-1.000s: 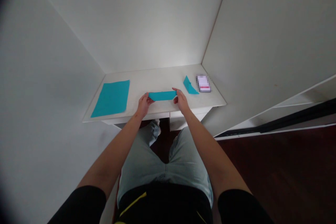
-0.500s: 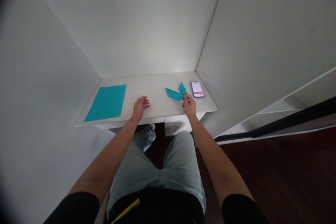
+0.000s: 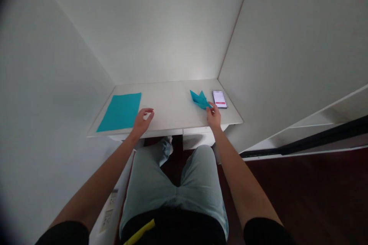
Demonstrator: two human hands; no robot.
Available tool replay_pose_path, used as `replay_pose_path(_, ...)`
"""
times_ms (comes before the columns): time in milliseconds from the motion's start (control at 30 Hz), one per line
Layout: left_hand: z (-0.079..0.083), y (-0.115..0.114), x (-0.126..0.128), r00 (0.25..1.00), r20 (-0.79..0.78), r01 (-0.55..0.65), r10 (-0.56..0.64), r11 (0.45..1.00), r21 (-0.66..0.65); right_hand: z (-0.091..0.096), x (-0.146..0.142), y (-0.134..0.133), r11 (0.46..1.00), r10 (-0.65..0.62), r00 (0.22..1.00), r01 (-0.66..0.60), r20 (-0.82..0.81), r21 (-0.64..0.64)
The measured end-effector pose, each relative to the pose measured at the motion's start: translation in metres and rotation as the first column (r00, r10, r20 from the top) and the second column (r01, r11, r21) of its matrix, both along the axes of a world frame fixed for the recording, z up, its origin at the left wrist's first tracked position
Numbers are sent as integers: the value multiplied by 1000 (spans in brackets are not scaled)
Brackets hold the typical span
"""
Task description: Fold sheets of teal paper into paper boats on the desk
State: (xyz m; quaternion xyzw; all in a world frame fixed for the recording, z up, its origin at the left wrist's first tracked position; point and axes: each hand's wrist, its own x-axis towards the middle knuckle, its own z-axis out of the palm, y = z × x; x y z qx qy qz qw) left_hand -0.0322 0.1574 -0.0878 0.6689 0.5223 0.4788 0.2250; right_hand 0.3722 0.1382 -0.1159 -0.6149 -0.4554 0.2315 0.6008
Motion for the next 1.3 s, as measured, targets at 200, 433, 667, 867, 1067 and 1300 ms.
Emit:
replay_pose_path(200,-7,-40,-115,797,-580,-211,169,977,-7,-7,8,3,998,47,998,-46,-35,45)
replay_pose_path(433,-18,-84,-123,818,-575,7,-37,999,-54,-5,7,4,999,32,999,-31,-28,35)
replay_pose_path(667,34,-82,-79,959,270,-47,87,987,-151,-5,8,5,1000,13,1000,-12,-25,28)
replay_pose_path(867,52,-57,-64,498,754,-193,428,903,-385,-6,7,6,999,-5,999,7,-46,38)
replay_pose_path(1067,15,-67,-36,420,743,-184,521,850,-493,-6,9,6,999,13,999,-11,-37,46)
replay_pose_path(1300,-17,-101,-8,516,703,-85,489,846,-526,-3,5,4,999,27,999,-25,-47,48)
